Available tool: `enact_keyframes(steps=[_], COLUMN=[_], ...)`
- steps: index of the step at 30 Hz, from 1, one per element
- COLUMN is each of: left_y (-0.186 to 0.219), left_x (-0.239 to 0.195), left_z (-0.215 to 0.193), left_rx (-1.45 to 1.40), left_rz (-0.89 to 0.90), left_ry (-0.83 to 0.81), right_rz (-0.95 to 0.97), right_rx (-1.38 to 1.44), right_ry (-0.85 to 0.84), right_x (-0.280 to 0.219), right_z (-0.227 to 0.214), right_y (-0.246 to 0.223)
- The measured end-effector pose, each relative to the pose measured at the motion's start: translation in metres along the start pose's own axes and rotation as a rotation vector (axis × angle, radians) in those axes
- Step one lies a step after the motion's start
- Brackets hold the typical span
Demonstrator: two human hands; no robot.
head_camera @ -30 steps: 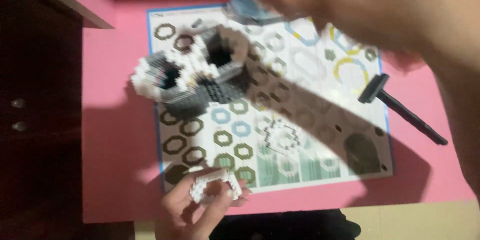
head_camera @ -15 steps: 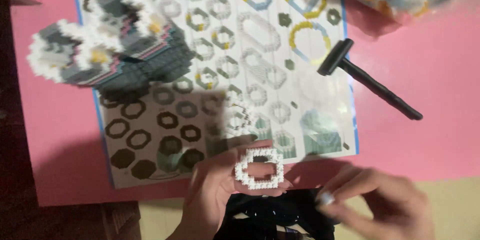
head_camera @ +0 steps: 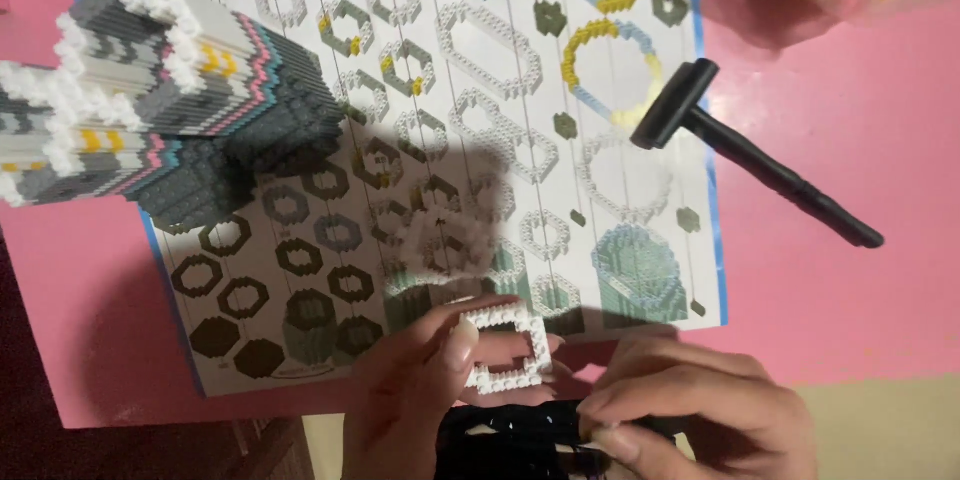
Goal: The person assembles small white micro beads into a square ring by hand, following a printed instruction sheet. They repeatedly pick beads from a plastic bag and attach them to the growing structure, then place the completed ring onto a larger multi-colored bead assembly.
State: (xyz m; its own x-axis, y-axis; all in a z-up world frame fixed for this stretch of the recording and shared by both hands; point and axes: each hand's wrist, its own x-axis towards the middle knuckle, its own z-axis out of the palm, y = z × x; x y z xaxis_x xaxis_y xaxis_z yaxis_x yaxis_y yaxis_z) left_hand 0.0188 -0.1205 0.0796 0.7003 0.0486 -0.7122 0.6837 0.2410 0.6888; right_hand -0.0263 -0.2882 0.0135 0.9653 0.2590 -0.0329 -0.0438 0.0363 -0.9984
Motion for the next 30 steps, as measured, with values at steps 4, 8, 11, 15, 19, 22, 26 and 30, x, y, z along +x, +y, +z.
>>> enact_keyframes(steps=[4, 8, 11, 15, 19, 22, 26, 30], left_y=[0.006, -0.010, -0.037, -0.027, -0.010, -0.068, -0.073, -0.060], left_x=[0.007, 0.008, 0.001, 0.003, 0.008, 0.005, 0.022, 0.021], left_z=[-0.004, -0.011, -0.023, -0.015, -0.029, -0.049, -0.051, -0.043], left_rx=[0.101, 0.206, 0.291, 0.404, 0.513, 0.592, 0.926, 1.071], left_rz=[0.042, 0.102, 0.146, 0.208, 0.281, 0.341, 1.186, 1.329], left_ry=[0.034, 0.058, 0.071, 0.087, 0.112, 0.139, -0.062, 0.166], right_rz=[0.002, -0.016, -0.030, -0.051, -0.082, -0.111, -0.092, -0.025], right_rx=[0.008, 0.011, 0.015, 0.018, 0.022, 0.027, 0.079, 0.126], right_ry=[0.001, 0.009, 0.023, 0.043, 0.054, 0.058, 0.120, 0.210], right_x=[0.002, 0.007, 0.008, 0.010, 0.005, 0.007, 0.004, 0.001], right_z=[0.003, 0.008, 0.010, 0.007, -0.003, -0.006, -0.001, 0.004], right_y=[0.010, 0.007, 0.008, 0.008, 0.019, 0.022, 0.016, 0.005])
